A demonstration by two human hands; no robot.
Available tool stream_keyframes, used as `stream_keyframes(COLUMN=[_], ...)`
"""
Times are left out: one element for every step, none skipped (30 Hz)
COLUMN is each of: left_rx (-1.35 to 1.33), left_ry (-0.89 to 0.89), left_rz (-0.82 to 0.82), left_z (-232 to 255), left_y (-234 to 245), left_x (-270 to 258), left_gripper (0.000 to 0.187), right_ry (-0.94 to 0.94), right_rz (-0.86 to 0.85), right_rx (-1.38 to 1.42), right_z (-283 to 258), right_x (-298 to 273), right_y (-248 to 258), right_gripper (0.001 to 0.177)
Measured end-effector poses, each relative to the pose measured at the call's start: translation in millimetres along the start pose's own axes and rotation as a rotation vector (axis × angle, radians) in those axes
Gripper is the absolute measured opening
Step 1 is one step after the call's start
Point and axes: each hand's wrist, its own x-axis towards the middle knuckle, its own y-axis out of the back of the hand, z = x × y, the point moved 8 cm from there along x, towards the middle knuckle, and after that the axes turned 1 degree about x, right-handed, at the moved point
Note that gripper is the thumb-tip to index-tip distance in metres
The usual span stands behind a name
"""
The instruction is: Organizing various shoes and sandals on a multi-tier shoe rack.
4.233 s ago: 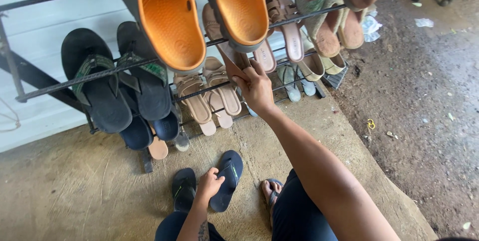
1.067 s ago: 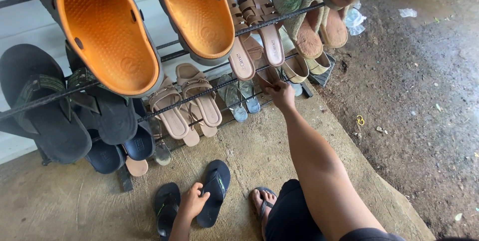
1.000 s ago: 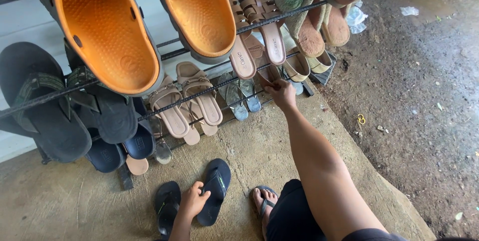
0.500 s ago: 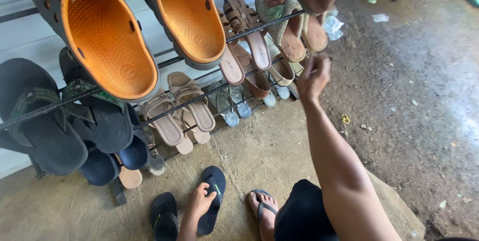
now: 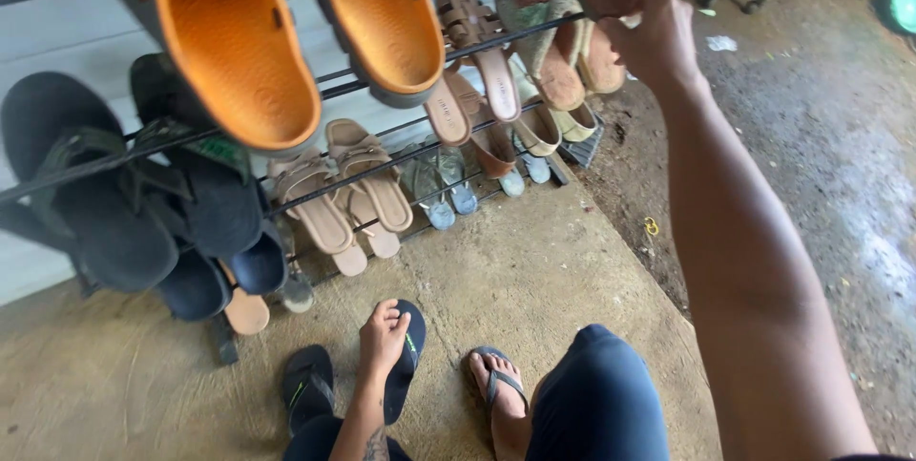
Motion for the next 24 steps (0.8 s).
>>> stream_keyframes(left_rx=[0.0, 0.0, -0.002, 0.005, 0.013, 0.013, 0.025, 0.037, 0.036, 0.037, 0.037, 0.033, 0.022, 0.013, 0.01, 0.035, 0.06, 0.059, 0.06, 0.065, 0.069, 0.084, 0.1, 0.103], left_ry=[-0.015, -0.031, -0.021, -0.008, 0.006, 0.01, 0.024, 0.034, 0.033, 0.046, 0.059, 0.057, 0.064, 0.072, 0.072, 0.092, 0.112, 0.11, 0.104, 0.098, 0.096, 0.106, 0.117, 0.116], left_rz=[0.009, 0.015, 0.026, 0.019, 0.013, 0.015, 0.009, 0.0, -0.002, 0.004, 0.009, 0.005, 0.014, 0.023, 0.021, 0.013, 0.005, 0.003, 0.006, 0.007, 0.004, -0.007, -0.018, -0.02], left_z=[2.4, 4.6, 5.6, 7.9, 10.6, 7.8, 4.3, 2.6, 1.9, 0.5, -1.0, -5.7, -11.2, -17.2, -18.0, -20.6, -23.0, -25.2, -26.9, -29.1, -26.9, -26.0, -25.2, -25.3], left_y=[1.4, 1.8, 5.5, 7.6, 9.3, 11.4, 12.5, 11.7, 14.4, 18.5, 22.7, 22.9, 24.1, 26.4, 29.3, 32.9, 36.1, 36.0, 35.9, 37.7, 38.7, 38.5, 38.3, 38.1], left_x=[-0.1, -0.6, -4.2, -5.0, -5.5, -5.7, -5.7, -4.2, -6.3, -6.7, -7.0, -6.3, -5.6, -5.2, -5.4, -5.9, -6.8, -7.2, -7.6, -7.8, -7.5, -8.4, -9.3, -10.3], left_gripper=[0.041, 0.04, 0.04, 0.04, 0.041, 0.041, 0.041, 0.041, 0.041, 0.042, 0.043, 0.043, 0.044, 0.044, 0.044, 0.044, 0.044, 0.044, 0.044, 0.044, 0.044, 0.044, 0.044, 0.044], right_ry=[0.003, 0.002, 0.012, 0.005, -0.002, -0.001, 0.101, 0.201, 0.201, 0.14, 0.08, 0.081, 0.11, 0.139, 0.14, 0.114, 0.087, 0.087, 0.072, 0.053, 0.048, 0.037, 0.026, 0.023], right_rz=[-0.017, -0.035, -0.043, -0.019, 0.005, 0.001, 0.074, 0.149, 0.149, 0.15, 0.15, 0.15, 0.183, 0.215, 0.214, 0.197, 0.18, 0.182, 0.165, 0.148, 0.151, 0.087, 0.023, 0.024], right_rx=[-0.019, -0.041, -0.032, -0.082, -0.132, -0.129, -0.154, -0.184, -0.186, -0.167, -0.147, -0.153, -0.182, -0.209, -0.213, -0.22, -0.227, -0.23, -0.195, -0.159, -0.16, -0.095, -0.029, -0.028], right_z=[-2.6, -3.7, 0.9, 7.6, 14.6, 13.3, 4.0, -4.2, -2.7, 4.1, 10.8, 2.0, -9.5, -21.3, -12.3, -1.1, 10.3, 8.3, 8.1, 7.6, -1.7, -9.8, -18.4, -22.5], right_x=[1.6, 1.5, 2.5, 3.8, 5.6, 1.5, -3.0, -9.3, -20.6, -32.0, -43.7, -66.5, -89.9, -113.5, -144.0, -174.6, -205.5, -235.6, -265.3, -296.4, -316.4, -336.2, -356.3, -362.2], right_y=[-0.8, -0.6, -6.0, -6.5, -7.0, -7.5, -2.4, 5.6, 5.8, 7.4, 8.7, 13.8, 20.9, 26.7, 22.8, 17.6, 12.9, 4.7, -4.6, -15.3, -22.0, -33.4, -45.1, -54.4], right_gripper=[0.042, 0.039, 0.039, 0.033, 0.028, 0.028, 0.026, 0.024, 0.024, 0.019, 0.015, 0.015, 0.016, 0.021, 0.021, 0.023, 0.028, 0.028, 0.025, 0.022, 0.022, 0.016, 0.013, 0.013])
